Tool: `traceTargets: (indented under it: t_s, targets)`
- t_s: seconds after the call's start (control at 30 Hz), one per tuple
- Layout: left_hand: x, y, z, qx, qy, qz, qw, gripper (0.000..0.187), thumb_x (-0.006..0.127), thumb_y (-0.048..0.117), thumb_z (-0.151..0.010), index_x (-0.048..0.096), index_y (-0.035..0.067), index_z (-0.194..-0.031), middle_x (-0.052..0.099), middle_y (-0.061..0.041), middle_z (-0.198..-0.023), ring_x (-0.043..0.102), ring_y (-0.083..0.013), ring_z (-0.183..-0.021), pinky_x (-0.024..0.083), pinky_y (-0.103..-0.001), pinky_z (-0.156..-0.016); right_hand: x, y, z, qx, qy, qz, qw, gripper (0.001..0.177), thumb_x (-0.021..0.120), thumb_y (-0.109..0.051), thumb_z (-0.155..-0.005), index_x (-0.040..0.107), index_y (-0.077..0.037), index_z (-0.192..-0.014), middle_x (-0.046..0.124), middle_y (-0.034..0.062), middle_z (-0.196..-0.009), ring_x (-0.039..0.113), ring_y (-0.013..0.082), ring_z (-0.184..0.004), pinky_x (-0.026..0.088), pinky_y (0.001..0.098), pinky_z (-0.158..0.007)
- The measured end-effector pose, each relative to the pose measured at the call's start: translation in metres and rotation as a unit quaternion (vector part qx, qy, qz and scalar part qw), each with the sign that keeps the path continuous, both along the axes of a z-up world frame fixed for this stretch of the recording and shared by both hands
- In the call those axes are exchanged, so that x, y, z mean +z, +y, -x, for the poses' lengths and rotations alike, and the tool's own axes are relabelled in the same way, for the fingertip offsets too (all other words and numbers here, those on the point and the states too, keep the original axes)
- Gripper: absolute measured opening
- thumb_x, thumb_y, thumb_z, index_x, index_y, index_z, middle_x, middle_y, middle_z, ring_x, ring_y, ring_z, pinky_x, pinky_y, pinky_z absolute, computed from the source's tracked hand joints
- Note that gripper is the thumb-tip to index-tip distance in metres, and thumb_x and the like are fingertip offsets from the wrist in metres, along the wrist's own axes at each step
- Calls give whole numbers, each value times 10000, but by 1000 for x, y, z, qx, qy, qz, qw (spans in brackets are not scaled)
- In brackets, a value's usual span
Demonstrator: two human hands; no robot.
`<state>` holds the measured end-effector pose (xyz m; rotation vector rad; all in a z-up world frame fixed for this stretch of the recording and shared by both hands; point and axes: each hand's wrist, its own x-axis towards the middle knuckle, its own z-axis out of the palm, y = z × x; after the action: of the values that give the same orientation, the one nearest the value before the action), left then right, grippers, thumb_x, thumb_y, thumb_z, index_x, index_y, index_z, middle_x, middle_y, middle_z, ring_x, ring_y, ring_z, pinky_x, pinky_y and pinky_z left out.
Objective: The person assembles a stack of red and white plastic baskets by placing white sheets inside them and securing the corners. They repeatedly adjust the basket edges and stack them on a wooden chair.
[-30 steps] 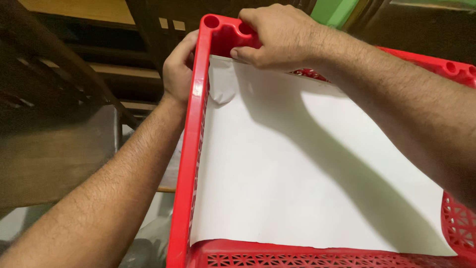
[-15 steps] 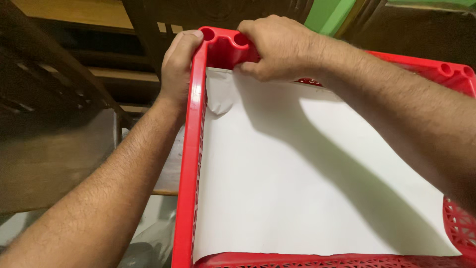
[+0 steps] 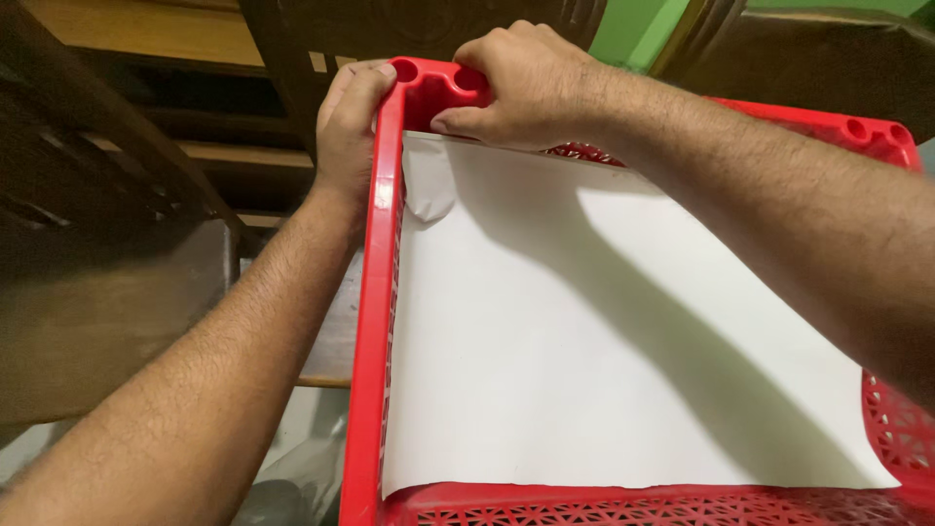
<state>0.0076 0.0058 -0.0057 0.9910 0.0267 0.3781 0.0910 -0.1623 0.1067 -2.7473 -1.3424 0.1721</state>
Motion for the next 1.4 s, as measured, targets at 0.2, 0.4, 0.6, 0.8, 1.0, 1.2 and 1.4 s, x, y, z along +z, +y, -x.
traceTargets:
  t_s: [0.2, 0.4, 0.6, 0.8, 1.0, 1.2, 1.4]
  targets:
    - [-2, 2, -3, -8, -26, 27, 999, 349, 596, 199, -955, 523, 33, -1253, 653, -104, -1101, 655, -172, -988, 577, -331, -899, -4, -1, 5, 15, -38, 23, 999, 510, 718, -520, -925, 671, -32, -1062, 735, 162, -866, 728, 316, -851, 580, 462, -786]
    - [-6, 2, 0, -4, -32, 55, 998, 285, 604, 210, -969, 543, 21, -1174, 661, -112, -1053, 653, -173, -947, 576, -333, -873, 4, 5, 18, 33, -57, 22, 998, 476, 718, -463, -918, 616, -48, -1126, 726, 153, -917, 713, 330, -878, 559, 483, -772]
    - [-5, 0, 2, -6, -21, 51, 998, 249, 607, 237, -948, 555, 45, -1098, 656, -92, -986, 644, -162, -890, 586, -337, -829, 18, -1, 0, 139, 119, -41, 982, 551, 715, -104, -782, 598, -67, -1319, 752, 113, -1069, 734, 261, -1002, 569, 420, -882]
    - [-6, 4, 0, -15, -33, 45, 998, 214, 620, 237, -964, 573, 48, -1050, 644, -68, -957, 615, -145, -872, 560, -320, -814, 8, -3, 1, 18, 51, 43, 998, 446, 722, -73, -836, 630, -106, -1271, 754, 126, -1019, 727, 283, -979, 584, 441, -850]
    - [-3, 8, 1, -42, -29, 5, 999, 251, 632, 284, -983, 583, 50, -1058, 633, -67, -959, 605, -159, -869, 553, -343, -803, 15, -9, 10, -30, 13, 52, 998, 428, 805, -251, -859, 652, -109, -1233, 738, 119, -1011, 715, 264, -957, 568, 428, -867]
    - [36, 40, -13, -299, 89, -141, 940, 678, 426, 586, -956, 727, 16, -1163, 779, -114, -1128, 728, -189, -1036, 548, -327, -943, 16, -27, 2, -81, 86, 10, 993, 392, 794, -339, -873, 709, -121, -1187, 751, 79, -1019, 719, 193, -971, 567, 382, -921]
    - [57, 54, -63, -306, 235, -353, 852, 686, 480, 622, -995, 676, -30, -1075, 689, -160, -978, 644, -214, -900, 511, -384, -895, 23, -24, 5, -115, 135, 19, 984, 335, 744, -338, -903, 718, -142, -1174, 762, 59, -1022, 710, 150, -993, 564, 375, -943]
